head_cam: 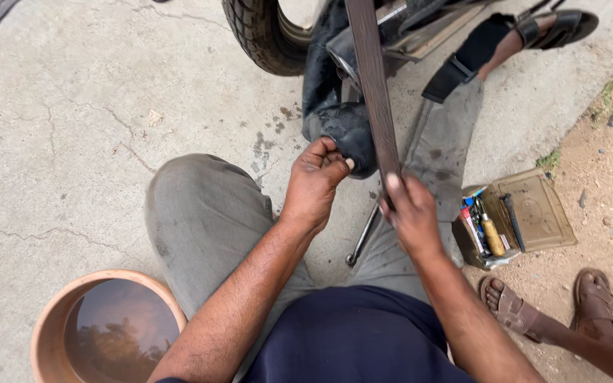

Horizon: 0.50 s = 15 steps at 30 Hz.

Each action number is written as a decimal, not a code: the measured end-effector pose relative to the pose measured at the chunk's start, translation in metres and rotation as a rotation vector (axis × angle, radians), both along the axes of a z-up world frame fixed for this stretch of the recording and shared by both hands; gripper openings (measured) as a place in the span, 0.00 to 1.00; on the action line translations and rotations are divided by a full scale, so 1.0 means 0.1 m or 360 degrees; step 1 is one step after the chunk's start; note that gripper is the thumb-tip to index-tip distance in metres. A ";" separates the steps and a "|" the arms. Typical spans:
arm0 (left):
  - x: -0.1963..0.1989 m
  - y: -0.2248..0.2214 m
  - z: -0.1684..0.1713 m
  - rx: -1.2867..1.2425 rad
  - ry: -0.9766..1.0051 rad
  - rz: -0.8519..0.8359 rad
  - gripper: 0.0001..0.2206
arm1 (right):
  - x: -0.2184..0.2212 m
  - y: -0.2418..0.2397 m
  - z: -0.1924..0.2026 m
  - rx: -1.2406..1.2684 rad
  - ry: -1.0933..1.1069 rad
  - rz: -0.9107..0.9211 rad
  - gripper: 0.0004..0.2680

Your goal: The person uses a metal file to roughen the surface of a black rubber inner tube while sitting on the ground next to a motorcycle.

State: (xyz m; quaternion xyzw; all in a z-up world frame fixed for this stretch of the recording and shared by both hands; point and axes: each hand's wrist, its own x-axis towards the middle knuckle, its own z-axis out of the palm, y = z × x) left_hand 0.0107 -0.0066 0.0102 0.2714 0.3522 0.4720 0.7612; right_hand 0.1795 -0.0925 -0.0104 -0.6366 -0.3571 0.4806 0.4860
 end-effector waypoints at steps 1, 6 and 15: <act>-0.03 0.02 0.02 -0.0047 -0.0042 0.0014 0.11 | 0.12 -0.30 0.01 -0.0101 -0.0094 0.0061 0.12; -0.10 0.02 -0.04 -0.0010 -0.0044 0.0003 0.10 | 0.29 -1.18 -0.14 -0.0599 0.0139 0.0163 0.12; -0.01 0.00 -0.14 0.0113 0.0105 -0.0027 0.06 | -0.22 0.12 0.08 -0.0017 0.0228 -0.0027 0.13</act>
